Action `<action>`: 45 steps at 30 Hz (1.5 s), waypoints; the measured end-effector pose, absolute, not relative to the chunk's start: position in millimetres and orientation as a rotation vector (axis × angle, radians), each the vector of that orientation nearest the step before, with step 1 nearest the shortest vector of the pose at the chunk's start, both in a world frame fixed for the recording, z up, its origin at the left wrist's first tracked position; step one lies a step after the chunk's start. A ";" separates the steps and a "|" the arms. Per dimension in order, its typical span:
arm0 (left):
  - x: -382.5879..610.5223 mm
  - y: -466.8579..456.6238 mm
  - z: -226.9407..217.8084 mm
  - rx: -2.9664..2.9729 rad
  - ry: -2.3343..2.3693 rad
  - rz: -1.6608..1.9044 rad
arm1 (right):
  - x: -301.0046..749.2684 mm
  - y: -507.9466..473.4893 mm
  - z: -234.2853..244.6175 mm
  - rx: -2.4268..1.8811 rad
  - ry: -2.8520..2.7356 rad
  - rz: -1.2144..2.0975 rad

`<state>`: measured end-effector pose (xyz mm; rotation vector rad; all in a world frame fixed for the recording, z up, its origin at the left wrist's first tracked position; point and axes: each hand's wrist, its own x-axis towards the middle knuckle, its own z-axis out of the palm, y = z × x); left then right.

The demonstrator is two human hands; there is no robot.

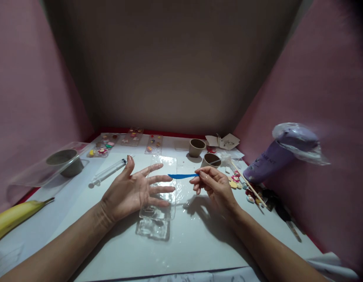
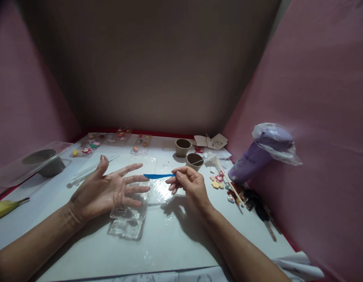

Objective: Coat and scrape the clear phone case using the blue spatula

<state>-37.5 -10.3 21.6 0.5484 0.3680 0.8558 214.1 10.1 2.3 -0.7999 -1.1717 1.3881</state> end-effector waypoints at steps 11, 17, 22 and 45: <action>-37.3 -10.8 22.5 0.551 0.389 0.859 | 211.9 9.3 0.8 -0.817 -1.201 1.381; -37.1 -10.9 22.2 0.574 0.408 0.861 | 212.4 11.2 0.2 -0.809 -1.149 1.325; -38.1 -10.0 21.7 0.557 0.408 0.874 | 212.0 9.3 1.6 -0.810 -1.146 1.335; -37.6 -6.3 20.0 0.349 0.494 1.043 | 216.5 -5.1 -3.2 -0.772 -1.491 1.593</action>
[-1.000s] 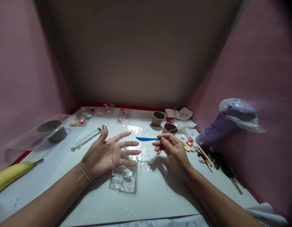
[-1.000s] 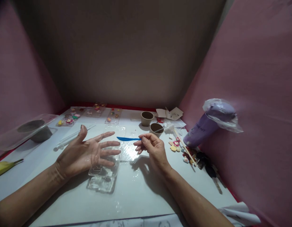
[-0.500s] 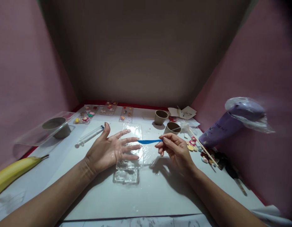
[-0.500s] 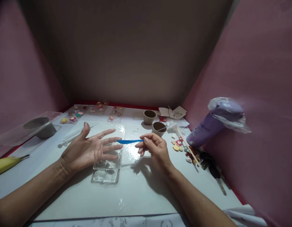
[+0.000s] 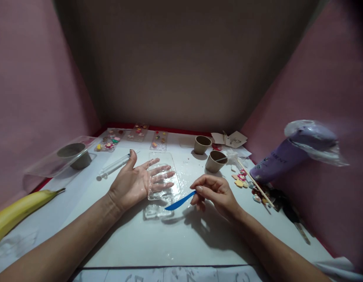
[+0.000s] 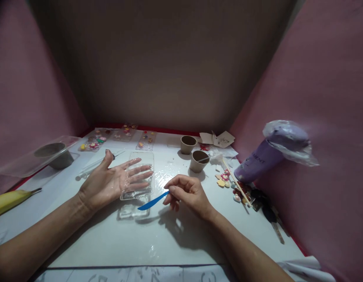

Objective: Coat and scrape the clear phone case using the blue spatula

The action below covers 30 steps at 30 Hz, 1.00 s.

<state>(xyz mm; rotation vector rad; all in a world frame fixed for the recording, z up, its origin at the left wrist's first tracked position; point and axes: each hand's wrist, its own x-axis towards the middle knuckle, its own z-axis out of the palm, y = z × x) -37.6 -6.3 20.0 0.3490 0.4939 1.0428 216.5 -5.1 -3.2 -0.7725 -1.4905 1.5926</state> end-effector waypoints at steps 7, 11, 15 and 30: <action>-33.7 -6.1 23.3 0.286 0.551 1.195 | 206.9 -11.6 -3.3 -0.780 -1.506 1.450; -32.4 -6.5 23.8 0.270 0.571 1.220 | 204.4 -14.8 -3.5 -0.752 -1.498 1.397; -31.9 -6.9 23.7 0.274 0.566 1.222 | 203.5 -16.4 -1.8 -0.729 -1.465 1.405; -33.8 -7.6 20.7 0.330 0.544 1.191 | 206.7 -9.3 -3.5 -0.710 -1.331 1.549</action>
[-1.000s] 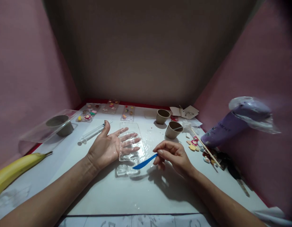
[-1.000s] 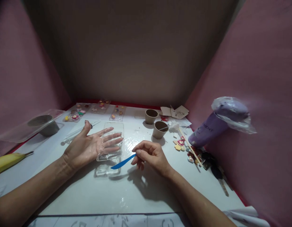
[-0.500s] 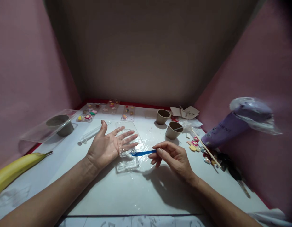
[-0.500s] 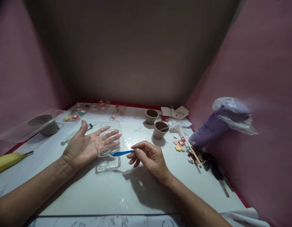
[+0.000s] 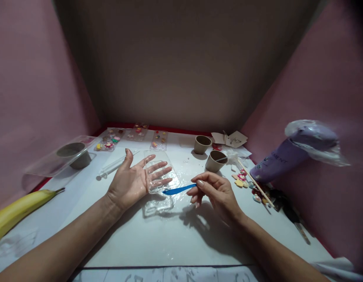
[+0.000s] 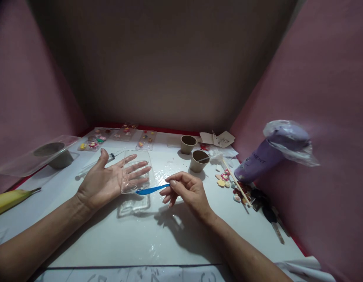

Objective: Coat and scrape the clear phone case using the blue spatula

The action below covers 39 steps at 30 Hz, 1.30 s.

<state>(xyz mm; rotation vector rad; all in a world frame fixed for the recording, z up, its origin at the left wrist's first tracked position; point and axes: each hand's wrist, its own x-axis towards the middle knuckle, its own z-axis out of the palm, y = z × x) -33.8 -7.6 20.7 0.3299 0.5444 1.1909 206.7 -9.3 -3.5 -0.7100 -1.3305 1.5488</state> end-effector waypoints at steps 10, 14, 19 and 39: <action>-38.4 -6.7 17.2 0.383 0.490 1.134 | 206.5 -5.7 -3.2 -0.711 -1.268 1.647; -41.1 -6.0 13.3 0.407 0.447 1.108 | 205.3 -5.2 -4.3 -0.716 -1.246 1.665; -43.0 -5.2 10.8 0.433 0.438 1.094 | 204.6 -5.0 -3.7 -0.749 -1.223 1.628; -40.7 -7.3 13.8 0.434 0.439 1.110 | 199.9 -5.8 7.2 -0.981 -1.002 1.646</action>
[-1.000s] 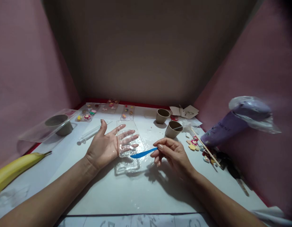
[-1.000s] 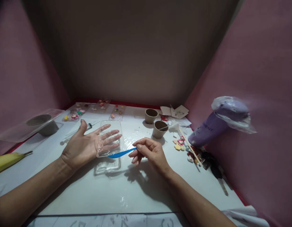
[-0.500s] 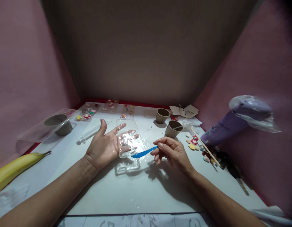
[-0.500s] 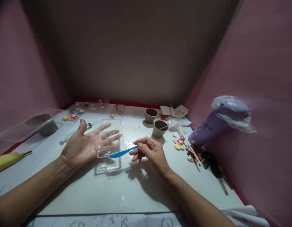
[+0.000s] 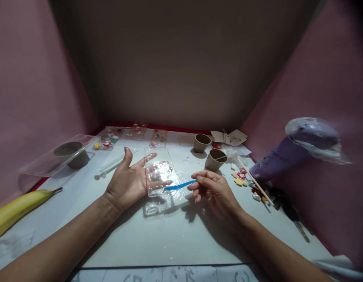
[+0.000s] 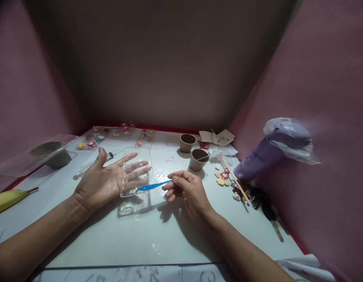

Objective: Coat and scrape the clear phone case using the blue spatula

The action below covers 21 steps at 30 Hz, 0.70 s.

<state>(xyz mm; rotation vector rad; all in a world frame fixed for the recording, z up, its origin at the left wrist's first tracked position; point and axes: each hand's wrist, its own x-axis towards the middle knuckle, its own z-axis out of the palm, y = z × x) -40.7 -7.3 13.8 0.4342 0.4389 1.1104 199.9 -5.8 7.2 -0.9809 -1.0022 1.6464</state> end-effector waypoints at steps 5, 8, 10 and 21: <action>-38.9 -8.3 17.0 0.436 0.468 1.098 | 201.9 -5.0 5.1 -0.944 -1.017 1.609; -39.5 -7.8 16.3 0.433 0.454 1.076 | 203.1 -5.8 2.6 -0.892 -1.095 1.530; -39.8 -7.7 15.5 0.429 0.436 1.061 | 203.2 -7.6 1.3 -0.842 -1.175 1.447; -35.1 -11.4 21.2 0.455 0.442 1.007 | 202.2 -15.2 -3.8 -0.695 -1.478 1.083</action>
